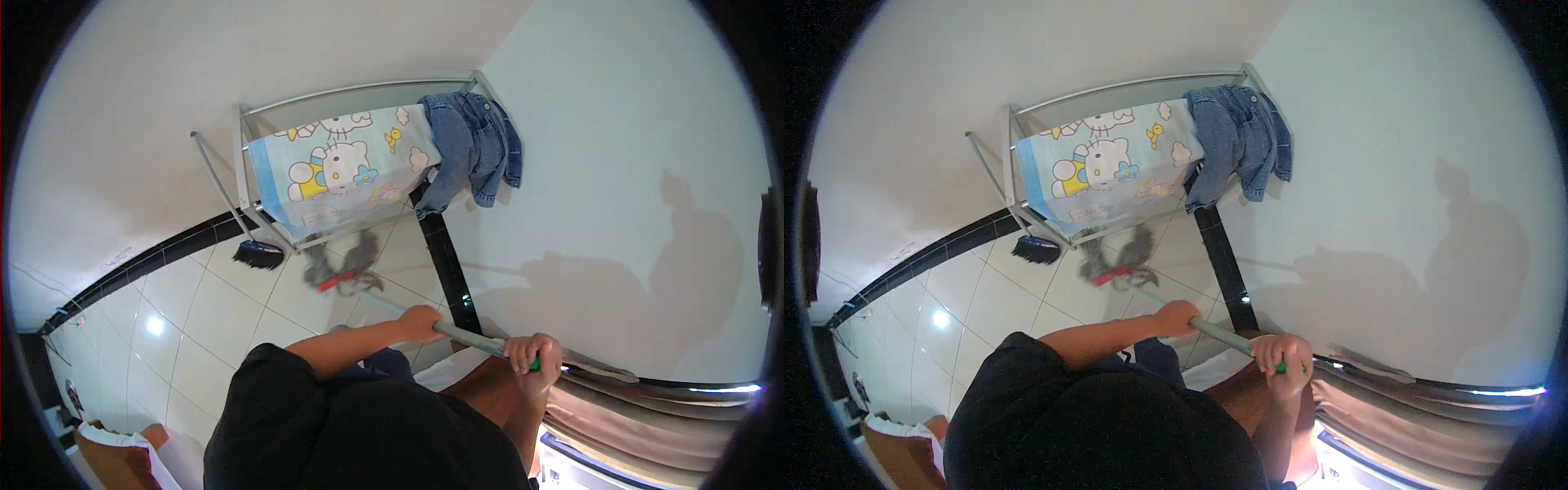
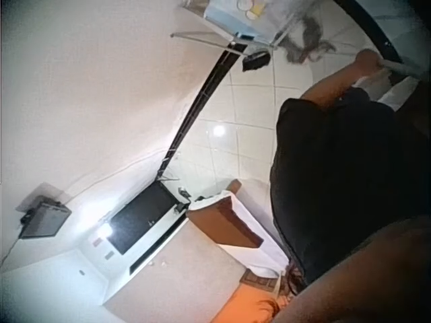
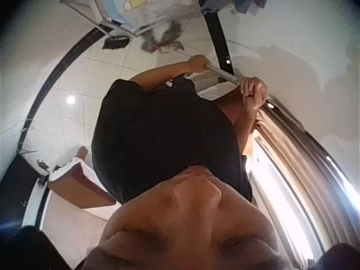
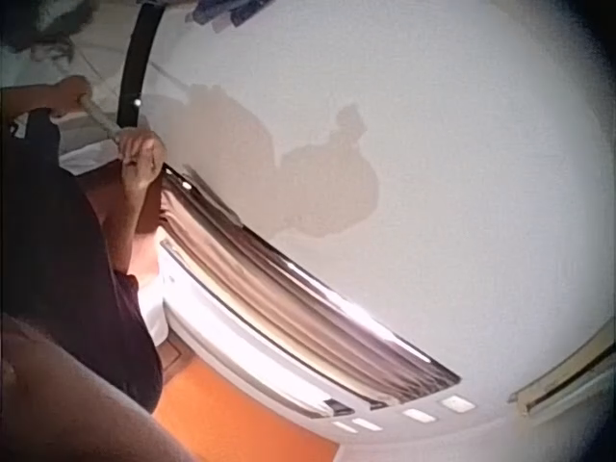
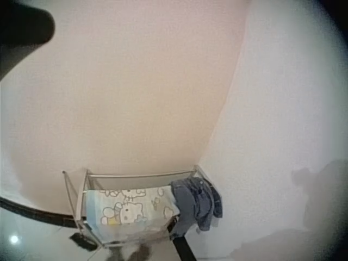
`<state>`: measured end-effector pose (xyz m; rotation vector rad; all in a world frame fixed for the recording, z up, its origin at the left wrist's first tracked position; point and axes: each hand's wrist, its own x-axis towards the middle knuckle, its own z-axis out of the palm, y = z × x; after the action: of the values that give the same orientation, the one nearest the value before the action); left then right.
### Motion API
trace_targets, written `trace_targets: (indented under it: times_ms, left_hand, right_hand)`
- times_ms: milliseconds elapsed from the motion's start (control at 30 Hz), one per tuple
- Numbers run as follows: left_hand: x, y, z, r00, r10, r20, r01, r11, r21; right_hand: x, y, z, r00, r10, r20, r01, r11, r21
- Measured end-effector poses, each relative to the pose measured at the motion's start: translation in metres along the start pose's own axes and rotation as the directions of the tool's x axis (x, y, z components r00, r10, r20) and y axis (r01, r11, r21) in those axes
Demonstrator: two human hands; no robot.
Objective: Sweep the floor around the beds in a hotel room.
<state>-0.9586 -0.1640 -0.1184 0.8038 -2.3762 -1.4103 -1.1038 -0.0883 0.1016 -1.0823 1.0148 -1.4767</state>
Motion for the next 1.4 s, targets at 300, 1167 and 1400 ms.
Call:
trace_targets:
  times_ms: [300,1167,1400]
  left_hand:
    - [0.055,0.000,0.008,0.991,0.105,-0.077,-0.101,0.993,0.054]
    - [0.135,0.058,0.051,0.933,0.294,0.207,-0.307,0.951,0.032]
    - [0.177,0.020,0.075,0.941,0.330,0.077,-0.334,0.942,0.040]
  right_hand:
    - [0.027,-0.014,-0.031,0.997,0.051,-0.055,-0.054,0.997,-0.057]
    - [-0.002,-0.052,-0.097,0.967,-0.073,-0.246,0.028,0.983,-0.182]
    - [-0.026,0.006,-0.085,0.939,-0.178,-0.294,0.028,0.892,-0.451]
